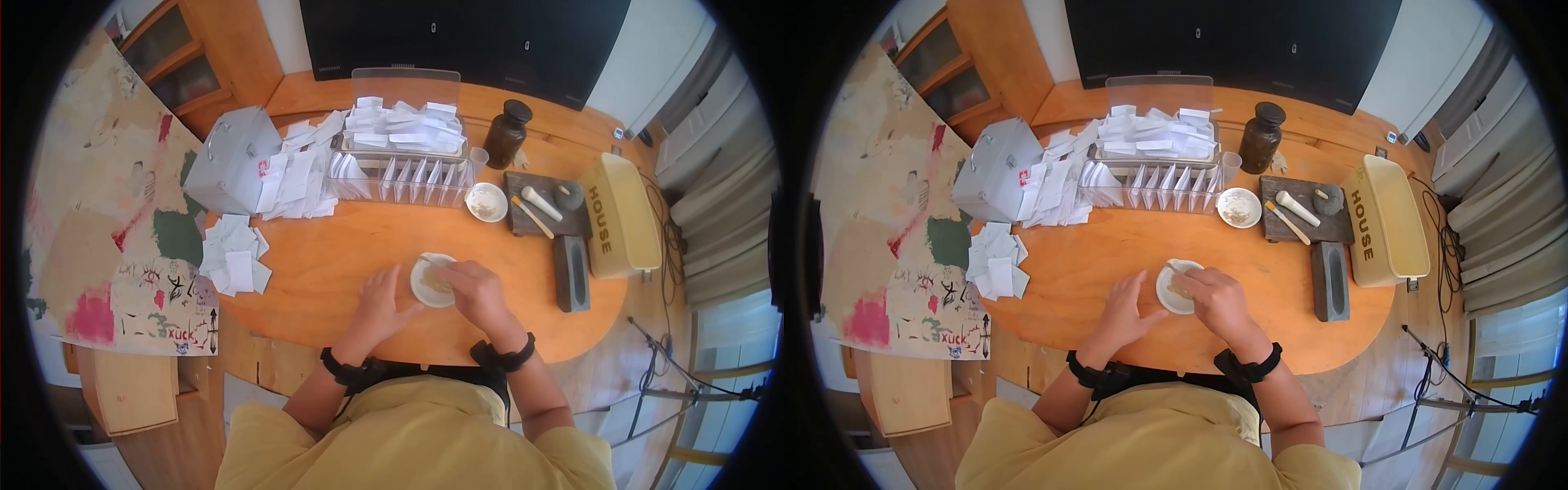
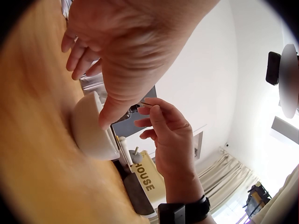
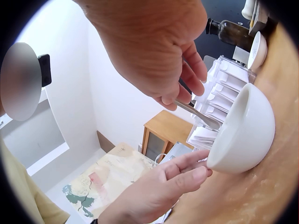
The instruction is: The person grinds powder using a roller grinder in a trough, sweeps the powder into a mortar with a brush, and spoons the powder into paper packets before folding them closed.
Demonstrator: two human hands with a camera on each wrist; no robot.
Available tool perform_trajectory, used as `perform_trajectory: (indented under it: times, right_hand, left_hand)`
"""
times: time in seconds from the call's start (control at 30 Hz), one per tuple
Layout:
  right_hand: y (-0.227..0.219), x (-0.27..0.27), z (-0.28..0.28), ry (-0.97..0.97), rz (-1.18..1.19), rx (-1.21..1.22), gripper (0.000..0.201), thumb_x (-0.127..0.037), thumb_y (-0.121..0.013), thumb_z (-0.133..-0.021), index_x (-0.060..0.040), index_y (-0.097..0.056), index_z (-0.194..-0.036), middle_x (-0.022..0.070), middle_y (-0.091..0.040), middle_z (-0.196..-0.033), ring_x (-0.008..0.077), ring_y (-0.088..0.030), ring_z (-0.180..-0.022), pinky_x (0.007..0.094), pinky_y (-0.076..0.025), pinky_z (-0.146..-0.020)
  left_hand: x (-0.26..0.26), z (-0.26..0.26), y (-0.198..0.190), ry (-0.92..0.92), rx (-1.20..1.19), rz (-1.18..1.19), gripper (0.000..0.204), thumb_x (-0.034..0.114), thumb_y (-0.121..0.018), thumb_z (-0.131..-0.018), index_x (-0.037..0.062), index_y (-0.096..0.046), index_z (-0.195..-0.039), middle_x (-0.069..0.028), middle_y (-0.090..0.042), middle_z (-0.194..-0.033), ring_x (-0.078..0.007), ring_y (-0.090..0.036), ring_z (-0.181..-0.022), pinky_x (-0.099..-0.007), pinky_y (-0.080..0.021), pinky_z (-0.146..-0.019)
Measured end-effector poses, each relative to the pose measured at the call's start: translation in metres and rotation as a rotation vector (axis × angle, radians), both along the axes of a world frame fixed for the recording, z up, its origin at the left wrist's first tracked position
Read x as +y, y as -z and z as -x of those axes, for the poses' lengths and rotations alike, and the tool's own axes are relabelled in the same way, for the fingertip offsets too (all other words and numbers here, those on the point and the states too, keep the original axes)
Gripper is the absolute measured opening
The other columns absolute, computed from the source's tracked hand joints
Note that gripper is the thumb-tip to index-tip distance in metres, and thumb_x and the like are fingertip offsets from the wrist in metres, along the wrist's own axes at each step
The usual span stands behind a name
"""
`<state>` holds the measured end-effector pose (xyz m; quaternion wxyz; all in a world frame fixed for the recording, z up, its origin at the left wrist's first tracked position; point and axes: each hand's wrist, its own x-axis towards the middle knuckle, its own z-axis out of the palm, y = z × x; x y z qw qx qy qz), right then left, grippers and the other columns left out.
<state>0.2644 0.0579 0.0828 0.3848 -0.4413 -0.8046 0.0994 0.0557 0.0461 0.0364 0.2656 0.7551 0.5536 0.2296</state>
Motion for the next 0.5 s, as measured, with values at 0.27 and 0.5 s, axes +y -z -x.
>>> perform_trajectory:
  times: [0.27,0.5]
  right_hand:
    - [0.004,-0.0016,-0.0043,0.032,-0.026,0.029,0.029,0.008,-0.062,-0.07,-0.0072,-0.069,-0.093,0.0112,-0.067,-0.085,0.0289,-0.065,-0.074,0.0357,-0.053,-0.063]
    - [0.0034,-0.0064,-0.0043,0.035,-0.029,0.052,0.024,0.008,-0.062,-0.073,-0.0052,-0.069,-0.092,0.0134,-0.067,-0.084,0.03,-0.065,-0.074,0.0356,-0.053,-0.063]
  left_hand:
    - [-0.0002,-0.0025,0.0022,-0.004,-0.003,-0.015,0.078,0.035,-0.076,-0.076,0.0007,-0.041,-0.136,-0.0194,-0.05,-0.131,-0.0365,-0.044,-0.122,-0.0471,-0.032,-0.104]
    - [-0.0012,-0.0027,0.0032,-0.006,-0.006,-0.014,0.076,0.034,-0.076,-0.076,0.0006,-0.042,-0.135,-0.0195,-0.05,-0.131,-0.0361,-0.045,-0.122,-0.0466,-0.032,-0.103]
